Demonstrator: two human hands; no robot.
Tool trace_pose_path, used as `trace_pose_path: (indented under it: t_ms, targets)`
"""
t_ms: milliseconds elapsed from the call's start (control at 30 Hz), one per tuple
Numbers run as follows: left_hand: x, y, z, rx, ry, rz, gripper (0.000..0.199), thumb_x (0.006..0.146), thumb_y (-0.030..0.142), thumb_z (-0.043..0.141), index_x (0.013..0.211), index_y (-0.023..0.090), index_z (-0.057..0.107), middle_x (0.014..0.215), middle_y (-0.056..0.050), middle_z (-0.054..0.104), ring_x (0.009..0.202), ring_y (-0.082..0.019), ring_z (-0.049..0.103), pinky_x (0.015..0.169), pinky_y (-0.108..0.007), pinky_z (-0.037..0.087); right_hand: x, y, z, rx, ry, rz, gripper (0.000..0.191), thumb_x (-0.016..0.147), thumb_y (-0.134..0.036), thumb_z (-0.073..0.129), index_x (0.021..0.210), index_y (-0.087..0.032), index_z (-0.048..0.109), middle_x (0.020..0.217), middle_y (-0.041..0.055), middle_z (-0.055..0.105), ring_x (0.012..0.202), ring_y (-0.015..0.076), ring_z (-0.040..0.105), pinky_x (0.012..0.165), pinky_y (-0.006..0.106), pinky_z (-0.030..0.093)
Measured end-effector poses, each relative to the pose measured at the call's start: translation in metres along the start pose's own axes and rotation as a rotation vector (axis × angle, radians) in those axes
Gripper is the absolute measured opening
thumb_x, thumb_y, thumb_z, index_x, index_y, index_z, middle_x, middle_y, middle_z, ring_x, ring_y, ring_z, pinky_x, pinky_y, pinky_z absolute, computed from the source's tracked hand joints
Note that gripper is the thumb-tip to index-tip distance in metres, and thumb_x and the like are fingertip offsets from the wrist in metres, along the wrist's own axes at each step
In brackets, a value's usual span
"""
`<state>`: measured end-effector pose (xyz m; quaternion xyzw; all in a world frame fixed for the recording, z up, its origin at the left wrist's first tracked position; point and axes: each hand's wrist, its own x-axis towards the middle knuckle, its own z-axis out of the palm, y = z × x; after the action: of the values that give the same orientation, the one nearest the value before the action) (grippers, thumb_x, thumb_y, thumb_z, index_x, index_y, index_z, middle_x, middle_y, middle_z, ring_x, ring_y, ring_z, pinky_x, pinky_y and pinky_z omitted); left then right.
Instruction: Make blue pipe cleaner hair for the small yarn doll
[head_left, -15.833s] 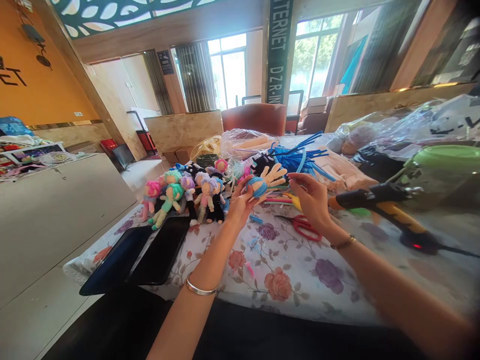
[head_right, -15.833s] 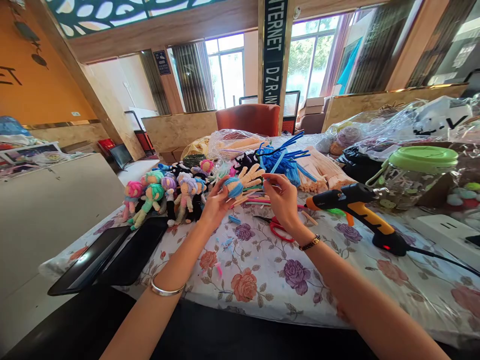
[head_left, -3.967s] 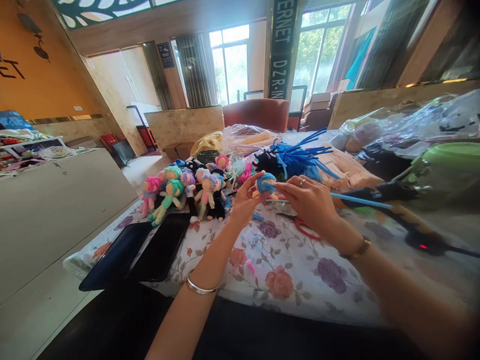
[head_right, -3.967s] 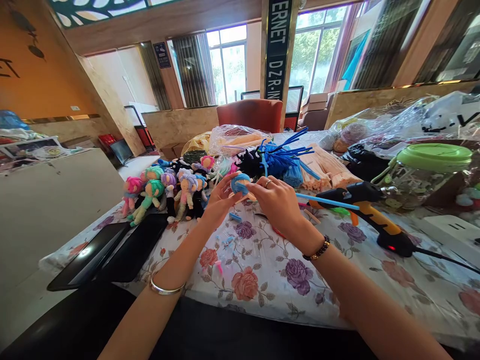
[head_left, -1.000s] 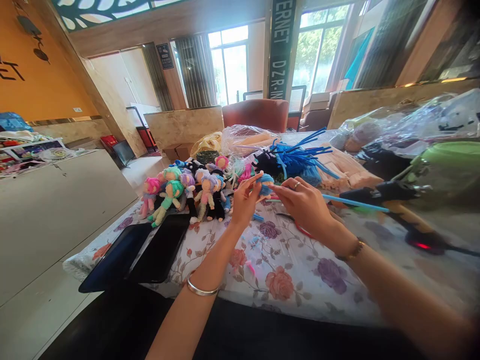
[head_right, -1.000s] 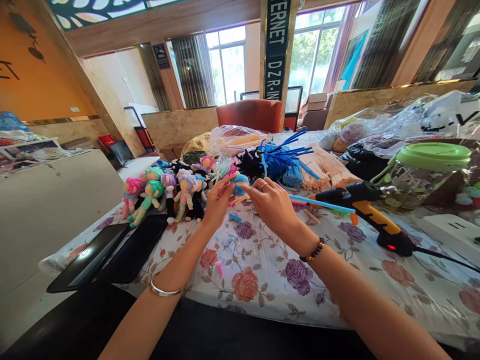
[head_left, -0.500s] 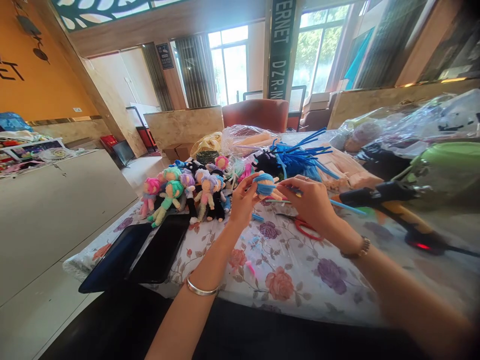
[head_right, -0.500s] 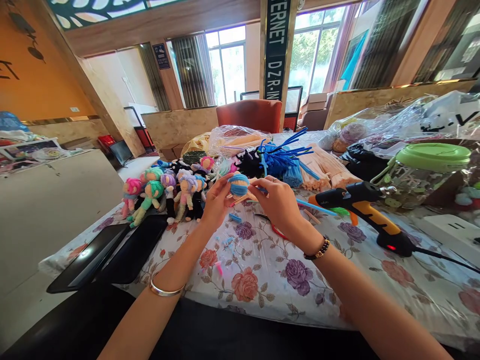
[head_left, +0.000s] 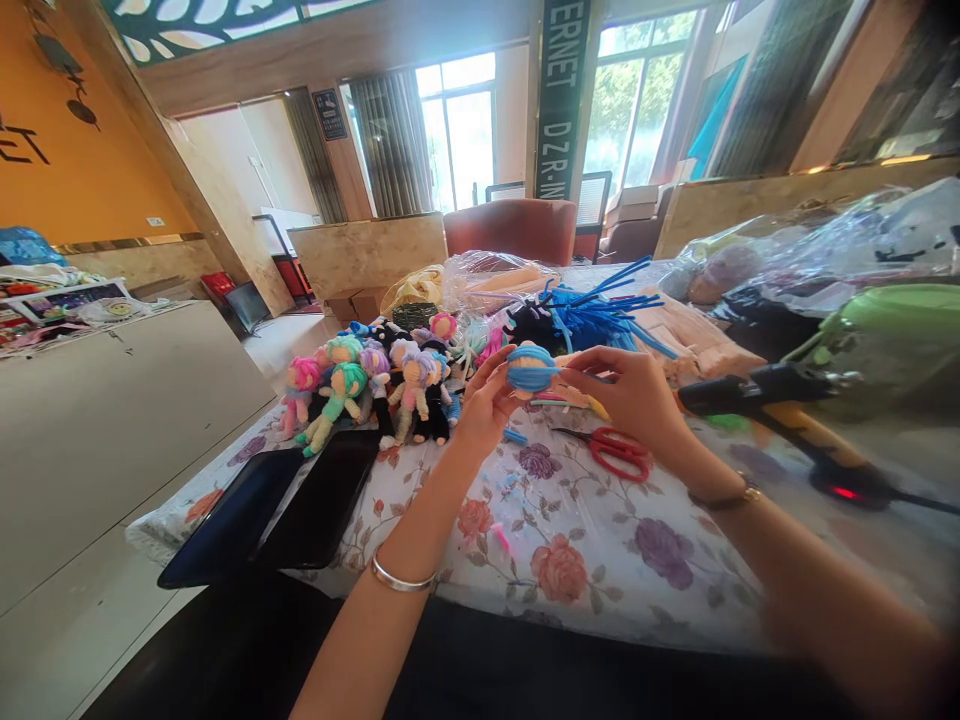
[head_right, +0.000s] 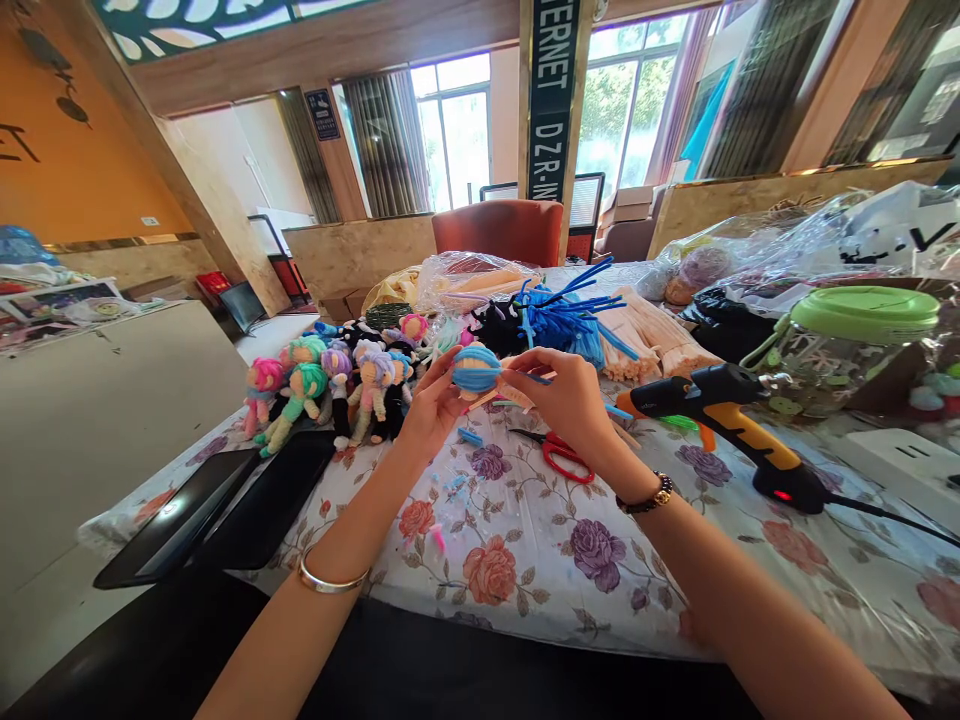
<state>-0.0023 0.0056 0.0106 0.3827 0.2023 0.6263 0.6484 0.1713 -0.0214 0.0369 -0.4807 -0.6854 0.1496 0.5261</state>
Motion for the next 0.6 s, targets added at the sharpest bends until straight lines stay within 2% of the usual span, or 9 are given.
trace_pose_path:
  t_ms: [100,233,400,600]
  targets:
    - [0.0,0.0,-0.001,-0.023,0.0,-0.023,0.034,0.073,0.019,0.069,0.106,0.02,0.067,0.082,-0.001,0.071,0.067,-0.012,0.066,0.068,-0.025,0.055,0.0,-0.001,-0.001,0.047,-0.009,0.035,0.026,0.07,-0.043,0.069,0.075,-0.018,0.072,0.074,0.0036,0.07,0.066,0.0153,0.061,0.062,0.027,0.046]
    - [0.001,0.0,-0.003,-0.042,-0.017,-0.042,0.038,0.074,0.018,0.067,0.112,0.02,0.064,0.084,-0.001,0.071,0.071,-0.013,0.067,0.073,-0.026,0.056,-0.001,-0.001,-0.002,0.102,-0.049,0.058,0.026,0.07,-0.042,0.07,0.076,-0.018,0.072,0.074,0.0042,0.07,0.065,0.0154,0.062,0.061,0.027,0.047]
    - [0.001,0.0,-0.004,-0.02,-0.026,-0.06,0.039,0.075,0.018,0.065,0.113,0.023,0.064,0.082,-0.001,0.071,0.068,-0.012,0.067,0.07,-0.027,0.057,-0.003,-0.005,-0.003,0.073,-0.039,0.047,0.023,0.07,-0.04,0.07,0.074,-0.018,0.073,0.075,0.0051,0.071,0.064,0.0157,0.062,0.061,0.028,0.048]
    - [-0.002,0.002,0.0,0.032,-0.012,-0.085,0.038,0.076,0.019,0.064,0.114,0.024,0.064,0.087,-0.002,0.071,0.07,-0.012,0.066,0.07,-0.027,0.057,-0.005,-0.01,-0.004,0.021,-0.04,0.031,0.024,0.07,-0.041,0.07,0.074,-0.017,0.074,0.073,0.0062,0.071,0.058,0.0148,0.061,0.053,0.025,0.046]
